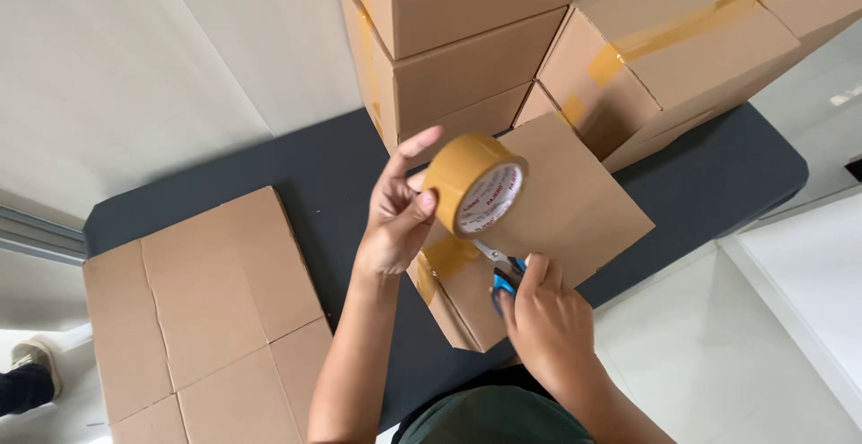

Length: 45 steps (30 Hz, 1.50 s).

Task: The person assembles cardboard boxes by hand, seals the bottoms with tape, and then stacks the completed boxes on a table.

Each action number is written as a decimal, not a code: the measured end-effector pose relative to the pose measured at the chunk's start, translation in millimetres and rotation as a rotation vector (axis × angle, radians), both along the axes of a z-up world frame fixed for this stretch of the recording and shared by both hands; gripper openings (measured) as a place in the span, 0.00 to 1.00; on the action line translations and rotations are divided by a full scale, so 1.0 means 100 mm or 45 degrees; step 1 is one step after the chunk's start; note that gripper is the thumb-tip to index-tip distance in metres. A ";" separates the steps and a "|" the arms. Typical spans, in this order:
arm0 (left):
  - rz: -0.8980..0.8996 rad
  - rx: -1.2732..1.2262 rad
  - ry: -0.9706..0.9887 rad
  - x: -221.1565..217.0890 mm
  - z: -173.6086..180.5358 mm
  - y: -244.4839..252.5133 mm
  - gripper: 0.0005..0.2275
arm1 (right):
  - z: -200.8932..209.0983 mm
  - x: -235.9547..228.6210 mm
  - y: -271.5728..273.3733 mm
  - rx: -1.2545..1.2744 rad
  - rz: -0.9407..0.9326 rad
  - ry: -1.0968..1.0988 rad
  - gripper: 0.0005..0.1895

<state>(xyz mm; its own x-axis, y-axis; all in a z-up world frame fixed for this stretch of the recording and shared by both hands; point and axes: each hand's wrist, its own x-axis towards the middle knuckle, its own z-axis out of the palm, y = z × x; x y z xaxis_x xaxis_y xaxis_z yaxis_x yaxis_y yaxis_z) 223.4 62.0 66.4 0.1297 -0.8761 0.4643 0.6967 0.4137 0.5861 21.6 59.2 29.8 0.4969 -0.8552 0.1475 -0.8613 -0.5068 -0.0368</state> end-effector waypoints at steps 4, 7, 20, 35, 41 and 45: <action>0.141 0.045 0.174 -0.08 -0.06 0.06 0.26 | 0.13 -0.04 -0.06 0.256 -0.003 0.036 0.26; 0.223 -0.015 0.268 -0.15 -0.01 0.11 0.23 | 0.30 -0.14 -0.12 0.448 -0.091 -0.099 0.22; 0.479 0.252 -1.031 -2.16 0.00 -0.26 0.19 | -0.23 -1.60 -1.30 0.482 -0.532 -1.590 0.08; 1.281 0.101 -2.695 -3.51 -3.49 -1.87 0.02 | -3.34 -2.73 -2.67 0.653 -0.405 -0.522 0.14; 1.173 0.246 -2.732 -3.47 -3.80 -1.87 0.00 | -2.91 -2.51 -2.58 0.756 -0.257 -0.350 0.17; 1.365 0.106 -2.564 -3.51 -2.93 -1.85 0.09 | -2.78 -2.49 -2.53 0.733 -0.139 -0.253 0.24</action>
